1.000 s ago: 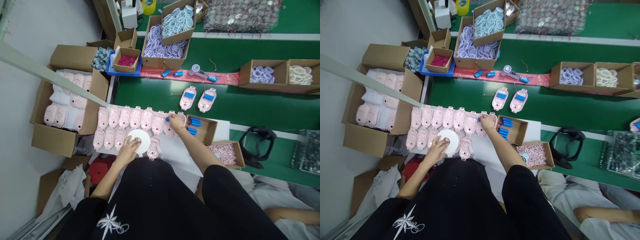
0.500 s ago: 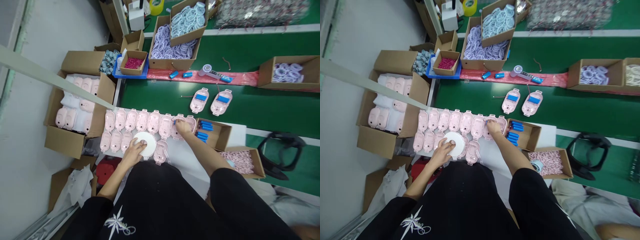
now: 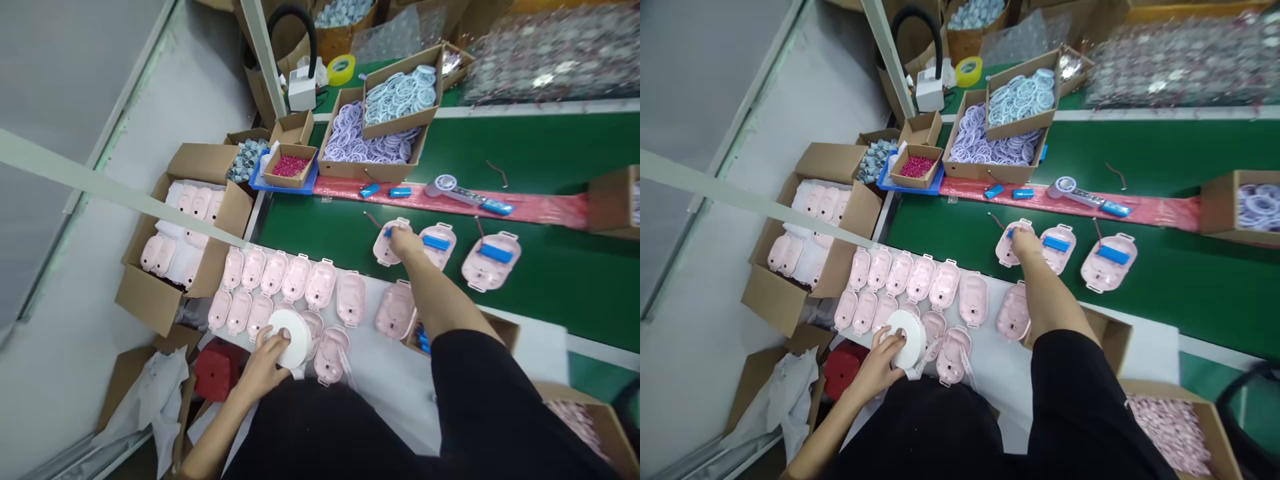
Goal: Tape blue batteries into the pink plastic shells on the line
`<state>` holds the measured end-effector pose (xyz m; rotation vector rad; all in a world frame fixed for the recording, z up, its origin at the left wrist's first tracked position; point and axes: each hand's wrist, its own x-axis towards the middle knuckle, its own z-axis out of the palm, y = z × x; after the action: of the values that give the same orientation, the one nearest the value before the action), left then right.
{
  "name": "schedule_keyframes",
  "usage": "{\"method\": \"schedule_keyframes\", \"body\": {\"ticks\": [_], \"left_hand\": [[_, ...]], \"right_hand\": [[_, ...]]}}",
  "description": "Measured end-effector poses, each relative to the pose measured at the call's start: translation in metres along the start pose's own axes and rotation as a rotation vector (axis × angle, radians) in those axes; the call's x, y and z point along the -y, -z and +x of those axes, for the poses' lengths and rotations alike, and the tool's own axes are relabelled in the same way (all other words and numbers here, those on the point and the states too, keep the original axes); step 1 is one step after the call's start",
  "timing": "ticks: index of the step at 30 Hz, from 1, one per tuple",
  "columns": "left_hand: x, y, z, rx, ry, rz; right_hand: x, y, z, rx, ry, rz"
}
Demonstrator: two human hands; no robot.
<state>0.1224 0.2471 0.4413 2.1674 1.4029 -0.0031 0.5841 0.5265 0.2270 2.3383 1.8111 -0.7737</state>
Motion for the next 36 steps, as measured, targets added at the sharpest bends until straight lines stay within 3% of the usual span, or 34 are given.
{"method": "schedule_keyframes", "body": {"ticks": [2,5,10,13,16,18,23,27,29,33,36], "left_hand": [[0.001,-0.001,-0.005,-0.031,0.018,0.007],[0.007,-0.002,-0.004,-0.061,0.015,0.005],[0.011,0.0,0.014,-0.03,-0.089,-0.025],[0.01,0.006,0.023,-0.047,-0.169,-0.022],[0.013,0.012,0.022,-0.083,-0.217,-0.019],[0.017,0.014,0.018,-0.099,-0.224,-0.016],[0.022,0.015,0.003,-0.106,-0.244,-0.014],[0.017,0.018,0.001,-0.214,-0.283,-0.015],[0.012,0.023,0.005,-0.291,-0.297,0.017],[0.009,0.04,0.02,-0.389,-0.375,0.107],[0.018,0.056,0.036,-0.459,-0.395,0.115]], "right_hand": [[0.002,-0.01,-0.003,-0.114,0.02,0.033],[0.018,-0.034,-0.056,-0.269,0.091,0.147],[0.081,-0.093,-0.191,-0.055,0.106,0.261],[0.102,-0.112,-0.239,-0.045,-0.034,0.228],[0.088,-0.11,-0.264,-0.182,-0.279,0.164],[0.069,-0.106,-0.277,-0.228,-0.35,0.104],[0.042,-0.103,-0.292,-0.148,-0.26,0.071],[0.064,-0.089,-0.302,-0.166,-0.302,0.281],[0.091,-0.078,-0.318,-0.13,-0.165,0.556],[0.161,-0.055,-0.368,0.141,0.357,1.16],[0.195,-0.045,-0.405,0.404,0.479,1.303]]}}
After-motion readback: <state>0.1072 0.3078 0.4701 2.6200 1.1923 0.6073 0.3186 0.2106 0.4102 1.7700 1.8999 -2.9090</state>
